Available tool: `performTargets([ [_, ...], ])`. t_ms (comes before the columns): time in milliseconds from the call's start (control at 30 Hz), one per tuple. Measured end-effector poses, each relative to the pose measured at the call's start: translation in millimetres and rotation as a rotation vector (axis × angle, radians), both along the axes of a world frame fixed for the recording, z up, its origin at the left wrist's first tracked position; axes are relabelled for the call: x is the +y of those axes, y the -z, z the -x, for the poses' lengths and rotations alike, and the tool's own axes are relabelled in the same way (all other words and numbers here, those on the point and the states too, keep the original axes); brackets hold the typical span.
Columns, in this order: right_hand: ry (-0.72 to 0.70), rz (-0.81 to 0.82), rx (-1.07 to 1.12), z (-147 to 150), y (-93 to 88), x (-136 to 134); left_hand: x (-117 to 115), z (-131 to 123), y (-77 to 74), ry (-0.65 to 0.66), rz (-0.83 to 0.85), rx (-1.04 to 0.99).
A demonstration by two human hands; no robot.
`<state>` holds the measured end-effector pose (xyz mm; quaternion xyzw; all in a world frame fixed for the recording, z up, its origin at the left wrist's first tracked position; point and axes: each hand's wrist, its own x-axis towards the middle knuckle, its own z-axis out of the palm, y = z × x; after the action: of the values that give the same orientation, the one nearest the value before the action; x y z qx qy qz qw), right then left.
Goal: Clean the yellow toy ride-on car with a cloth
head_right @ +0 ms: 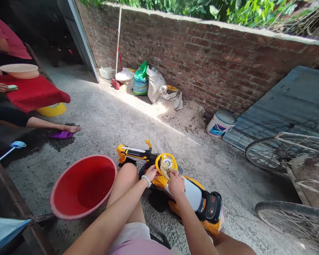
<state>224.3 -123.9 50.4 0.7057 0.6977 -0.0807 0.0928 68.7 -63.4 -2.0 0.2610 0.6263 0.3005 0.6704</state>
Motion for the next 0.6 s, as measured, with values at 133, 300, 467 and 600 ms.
performTargets([
  [133, -0.095, -0.067, 0.009, 27.8, -17.1, 28.3, -0.6, 17.4, -1.7, -0.067, 0.011, 0.026],
  [300, -0.261, 0.012, -0.046, 53.3, 6.8, 30.7, -2.1, 39.5, 4.8, -0.169, 0.001, 0.101],
  [467, -0.334, -0.018, -0.088, 28.1, 24.3, 2.2, 0.9, 40.5, 5.0, -0.251, -0.052, 0.108],
  [600, -0.296, -0.020, -0.040, 14.4, 12.1, 4.5, 20.6, 58.8, -6.1, -0.305, -0.168, 0.088],
])
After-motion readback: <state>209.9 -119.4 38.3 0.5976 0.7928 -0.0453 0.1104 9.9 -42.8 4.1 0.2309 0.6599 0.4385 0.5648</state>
